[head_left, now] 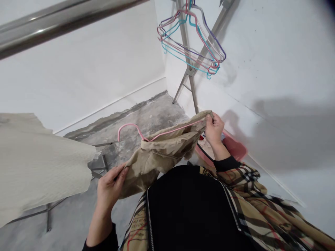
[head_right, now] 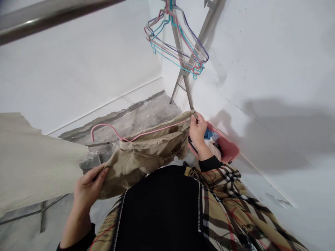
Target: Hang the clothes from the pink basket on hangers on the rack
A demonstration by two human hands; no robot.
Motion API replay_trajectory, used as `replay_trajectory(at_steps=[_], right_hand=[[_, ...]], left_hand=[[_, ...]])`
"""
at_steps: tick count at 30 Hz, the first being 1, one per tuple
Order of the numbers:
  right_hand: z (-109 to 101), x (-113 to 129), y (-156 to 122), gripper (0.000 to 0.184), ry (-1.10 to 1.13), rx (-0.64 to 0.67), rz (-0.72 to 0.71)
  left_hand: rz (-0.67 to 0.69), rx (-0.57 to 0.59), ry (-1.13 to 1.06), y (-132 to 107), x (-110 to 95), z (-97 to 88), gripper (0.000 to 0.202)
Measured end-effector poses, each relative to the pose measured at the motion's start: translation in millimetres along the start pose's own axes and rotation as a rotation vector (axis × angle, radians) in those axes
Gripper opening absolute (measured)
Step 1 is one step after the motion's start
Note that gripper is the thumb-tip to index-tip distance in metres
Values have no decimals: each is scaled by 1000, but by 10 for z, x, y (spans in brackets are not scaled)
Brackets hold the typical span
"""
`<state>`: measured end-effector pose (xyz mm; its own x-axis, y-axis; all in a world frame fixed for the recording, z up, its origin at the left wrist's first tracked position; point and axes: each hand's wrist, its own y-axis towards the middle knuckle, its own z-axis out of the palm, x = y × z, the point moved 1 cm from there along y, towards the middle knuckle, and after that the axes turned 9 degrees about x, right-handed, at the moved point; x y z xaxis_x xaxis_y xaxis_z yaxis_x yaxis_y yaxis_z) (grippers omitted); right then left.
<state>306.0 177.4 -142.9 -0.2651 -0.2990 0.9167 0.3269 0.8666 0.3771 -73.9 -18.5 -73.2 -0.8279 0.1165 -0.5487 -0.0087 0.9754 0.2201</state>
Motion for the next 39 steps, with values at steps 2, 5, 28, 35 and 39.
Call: replay_trajectory(at_steps=[2,5,28,35,39], right_hand=[[-29,68,26,29,49,49,11],[-77,173,68,28,1,101,-17],[-289,505,114,44,-335,683,-321],[148,784,88,27,-643,966,-729],[255,846,-25,38,-619,1099,-778]], left_hand=[[21,-18,21,-8,2,17,22],[73,-81,78,-22,6,-18,20],[-217,-245,-137,81,547,75,25],[-63,-90,-146,388,292,70,22],[-20,22,-182,498,83,140,25]])
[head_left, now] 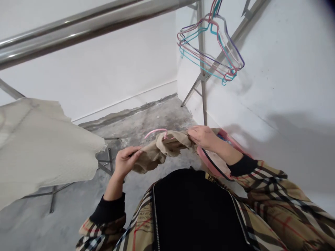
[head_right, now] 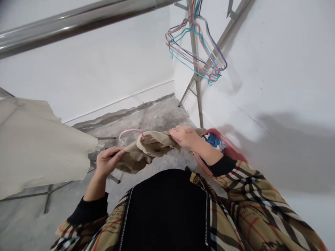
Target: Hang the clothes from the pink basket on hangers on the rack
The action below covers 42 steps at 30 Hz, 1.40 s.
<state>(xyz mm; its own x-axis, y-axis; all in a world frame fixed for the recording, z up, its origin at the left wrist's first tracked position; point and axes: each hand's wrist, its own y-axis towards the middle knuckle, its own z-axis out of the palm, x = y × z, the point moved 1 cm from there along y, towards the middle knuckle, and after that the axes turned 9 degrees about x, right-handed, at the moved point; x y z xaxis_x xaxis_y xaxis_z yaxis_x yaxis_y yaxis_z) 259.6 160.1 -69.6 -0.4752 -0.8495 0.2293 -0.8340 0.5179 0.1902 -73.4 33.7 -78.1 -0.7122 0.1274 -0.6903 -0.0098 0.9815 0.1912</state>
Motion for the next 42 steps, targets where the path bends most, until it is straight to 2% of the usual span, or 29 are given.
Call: replay_trajectory(at_steps=[2,4,8,13,16,19,22,24,26,28,30,33,35,36,39,40,42], right_hand=[[11,36,-3,40,59,-27,-11],[5,28,-34,39,150,-114,0],[-29,-90,-138,32,295,-274,66],[-80,-199,-229,28,394,-310,112],[-123,-199,-242,27,401,-327,147],[-180,-207,-257,27,392,-380,162],[-228,-269,-302,27,385,-427,145],[-237,-330,-341,27,407,-383,118],[-224,-376,-376,27,450,-265,92],[-202,-384,-403,27,504,-150,82],[-186,-356,-421,28,571,-100,82],[-179,-303,-437,30,648,-149,127],[-177,-297,-439,29,656,-211,178],[-173,-303,-435,28,651,-230,184],[-141,-321,-394,26,617,-225,135],[-128,-317,-372,26,601,-217,117],[-116,-282,-321,25,573,-210,97]], left_hand=[[6,36,-19,45,-41,42,27],[-19,38,-16,73,-22,54,30],[-75,-78,15,59,140,-33,31],[-45,-186,12,28,306,-129,28],[-65,-273,-16,36,381,-39,35],[-150,-315,-165,17,487,126,49],[-263,-314,-239,-37,583,190,37],[-304,-373,-218,-73,619,125,33],[-295,-452,-209,-92,646,15,33],[-278,-481,-222,-85,683,-81,35],[-284,-439,-245,-58,741,-129,38],[-366,-227,-189,-1,814,-129,41],[-384,-148,-27,27,781,-125,40],[-355,-178,59,35,723,-127,39],[-130,-362,192,40,405,-101,34],[-36,-359,209,41,277,-65,33],[129,-236,266,46,44,51,29]])
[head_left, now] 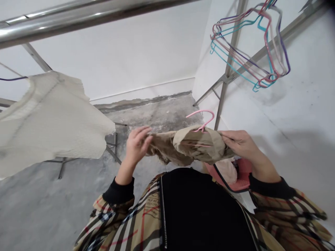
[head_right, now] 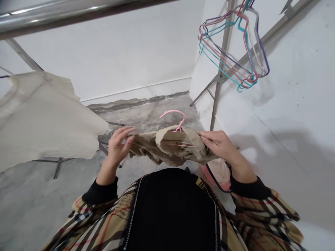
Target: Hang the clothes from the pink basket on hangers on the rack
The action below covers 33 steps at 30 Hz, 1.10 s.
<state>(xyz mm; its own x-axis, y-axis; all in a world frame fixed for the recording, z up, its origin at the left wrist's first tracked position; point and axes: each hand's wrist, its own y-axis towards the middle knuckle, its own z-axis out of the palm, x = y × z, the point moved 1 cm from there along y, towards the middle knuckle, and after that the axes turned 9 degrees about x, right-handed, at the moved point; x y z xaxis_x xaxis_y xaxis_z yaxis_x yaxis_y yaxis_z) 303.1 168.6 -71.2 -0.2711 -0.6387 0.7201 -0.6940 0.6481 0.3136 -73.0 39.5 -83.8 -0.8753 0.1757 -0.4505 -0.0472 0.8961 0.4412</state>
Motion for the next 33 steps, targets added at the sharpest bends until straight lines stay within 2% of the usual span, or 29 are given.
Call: replay_trajectory(at_steps=[2,5,8,11,13,15,17,20,22,26,28,30,33], right_hand=[[24,65,40,25,-14,21,-8],[-31,166,68,26,-13,90,30],[-200,137,16,34,-6,93,142],[-339,-46,-110,44,60,54,278],[-349,-190,-200,47,136,30,359],[-309,-298,-264,47,178,-33,410],[-266,-354,-293,45,158,-151,430],[-263,-367,-282,42,86,-367,406],[-298,-361,-257,42,70,-432,381],[-377,-329,-206,44,-25,-236,404],[-408,-262,-190,43,-136,-208,373],[-403,-148,-171,40,-246,-205,245],[-272,35,-120,41,-394,13,20]], left_hand=[[108,79,33,0,-182,83,25],[93,48,26,-8,-266,151,23],[35,-27,-18,7,-196,79,22],[-6,-82,-50,40,-84,-63,23],[-29,-93,-60,52,-17,-138,24],[-34,-98,-69,53,35,-182,23],[-15,-91,-78,44,69,-199,21],[44,-23,-82,25,91,-192,17],[82,14,-76,10,91,-179,15],[84,-15,-93,-23,76,-153,17],[66,-37,-100,-38,67,-139,18],[60,-36,-107,-47,56,-127,18],[40,-22,-130,-35,37,-116,20]])
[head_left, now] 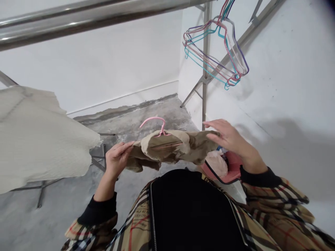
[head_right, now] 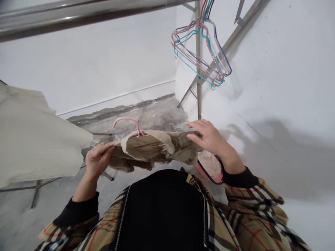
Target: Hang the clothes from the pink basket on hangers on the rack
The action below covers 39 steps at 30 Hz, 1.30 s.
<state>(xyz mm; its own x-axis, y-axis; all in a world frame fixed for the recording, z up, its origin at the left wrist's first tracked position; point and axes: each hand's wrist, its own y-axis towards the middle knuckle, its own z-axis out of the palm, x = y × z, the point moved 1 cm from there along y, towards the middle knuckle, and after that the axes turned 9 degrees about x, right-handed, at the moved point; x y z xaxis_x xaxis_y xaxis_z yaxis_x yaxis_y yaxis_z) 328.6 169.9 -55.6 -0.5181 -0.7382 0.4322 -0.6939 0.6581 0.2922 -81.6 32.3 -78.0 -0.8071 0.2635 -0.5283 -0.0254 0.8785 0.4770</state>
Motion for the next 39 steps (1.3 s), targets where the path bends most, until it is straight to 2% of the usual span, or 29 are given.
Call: replay_trajectory(at_steps=[2,8,13,18,23,26,30,33,36,39], right_hand=[[92,129,42,37,-99,99,-72],[278,334,158,44,-255,135,-86],[197,352,174,35,-75,77,-134],[77,260,113,20,104,-49,-109],[56,203,94,16,157,-116,-104],[62,202,110,18,191,-107,-76],[52,208,98,24,236,-88,33],[66,248,90,34,253,-85,121],[92,329,136,40,248,-85,128],[79,358,195,40,284,-18,88]], left_hand=[[-24,0,-2,30,-18,10,23],[27,54,-21,147,-77,99,23],[76,53,-18,146,13,65,22],[-3,-44,45,70,189,-67,18],[-95,-123,78,14,268,-29,21],[-116,-167,51,3,254,8,25],[-98,-116,-40,-19,203,-9,24],[-157,-106,-116,-35,160,-21,23],[-206,-69,-167,-14,92,12,22],[-218,-58,-222,29,18,32,17]])
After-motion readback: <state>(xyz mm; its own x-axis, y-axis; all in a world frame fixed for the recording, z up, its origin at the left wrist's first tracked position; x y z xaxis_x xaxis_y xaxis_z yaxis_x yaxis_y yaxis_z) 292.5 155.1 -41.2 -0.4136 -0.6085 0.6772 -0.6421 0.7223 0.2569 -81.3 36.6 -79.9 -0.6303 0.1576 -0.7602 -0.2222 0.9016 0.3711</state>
